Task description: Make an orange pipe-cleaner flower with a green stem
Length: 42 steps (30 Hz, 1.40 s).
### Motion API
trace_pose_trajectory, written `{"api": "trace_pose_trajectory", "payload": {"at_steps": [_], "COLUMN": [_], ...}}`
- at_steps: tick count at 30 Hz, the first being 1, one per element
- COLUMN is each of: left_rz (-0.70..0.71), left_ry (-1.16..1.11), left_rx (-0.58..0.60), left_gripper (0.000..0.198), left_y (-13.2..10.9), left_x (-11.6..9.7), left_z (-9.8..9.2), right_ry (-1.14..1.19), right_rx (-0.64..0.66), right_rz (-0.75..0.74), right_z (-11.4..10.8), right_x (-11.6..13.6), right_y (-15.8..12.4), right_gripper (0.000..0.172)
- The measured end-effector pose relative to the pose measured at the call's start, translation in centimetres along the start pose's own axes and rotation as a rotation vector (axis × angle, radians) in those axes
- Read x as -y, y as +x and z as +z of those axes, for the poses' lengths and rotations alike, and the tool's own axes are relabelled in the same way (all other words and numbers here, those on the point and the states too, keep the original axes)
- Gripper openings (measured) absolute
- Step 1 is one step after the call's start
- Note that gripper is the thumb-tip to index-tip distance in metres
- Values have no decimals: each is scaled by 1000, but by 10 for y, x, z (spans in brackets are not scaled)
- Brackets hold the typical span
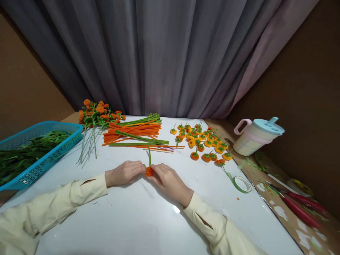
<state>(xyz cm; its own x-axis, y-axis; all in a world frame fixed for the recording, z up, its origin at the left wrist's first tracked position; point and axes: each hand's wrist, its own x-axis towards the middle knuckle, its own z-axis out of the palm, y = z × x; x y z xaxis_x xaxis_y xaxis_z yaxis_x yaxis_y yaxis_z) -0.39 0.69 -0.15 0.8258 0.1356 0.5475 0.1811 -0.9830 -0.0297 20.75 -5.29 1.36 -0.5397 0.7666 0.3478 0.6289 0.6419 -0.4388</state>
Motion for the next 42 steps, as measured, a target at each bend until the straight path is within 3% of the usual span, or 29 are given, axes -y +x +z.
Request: {"api": "trace_pose_trajectory", "payload": {"at_steps": [10,17,28,42], "left_rz": [19,30,54,22], "left_ry": [-22,-57,-35,-60], "left_rx": [-35,-52,-64,-94], "left_gripper": [22,23,22,24], "left_y": [-1,-5,-4,-6], "left_x": [-1,1,0,1], "left_z": [0,5,4,3], "right_ry": [34,14,-3,120], "right_rx": [-75,-129,-150,-149], "right_rz": [-12,-108,-149,-79], "right_z": [7,5,4,4], "right_x": [-4,1,1,-3], "right_y": [-3,-3,-3,-3], "right_gripper": [38,25,32,28]}}
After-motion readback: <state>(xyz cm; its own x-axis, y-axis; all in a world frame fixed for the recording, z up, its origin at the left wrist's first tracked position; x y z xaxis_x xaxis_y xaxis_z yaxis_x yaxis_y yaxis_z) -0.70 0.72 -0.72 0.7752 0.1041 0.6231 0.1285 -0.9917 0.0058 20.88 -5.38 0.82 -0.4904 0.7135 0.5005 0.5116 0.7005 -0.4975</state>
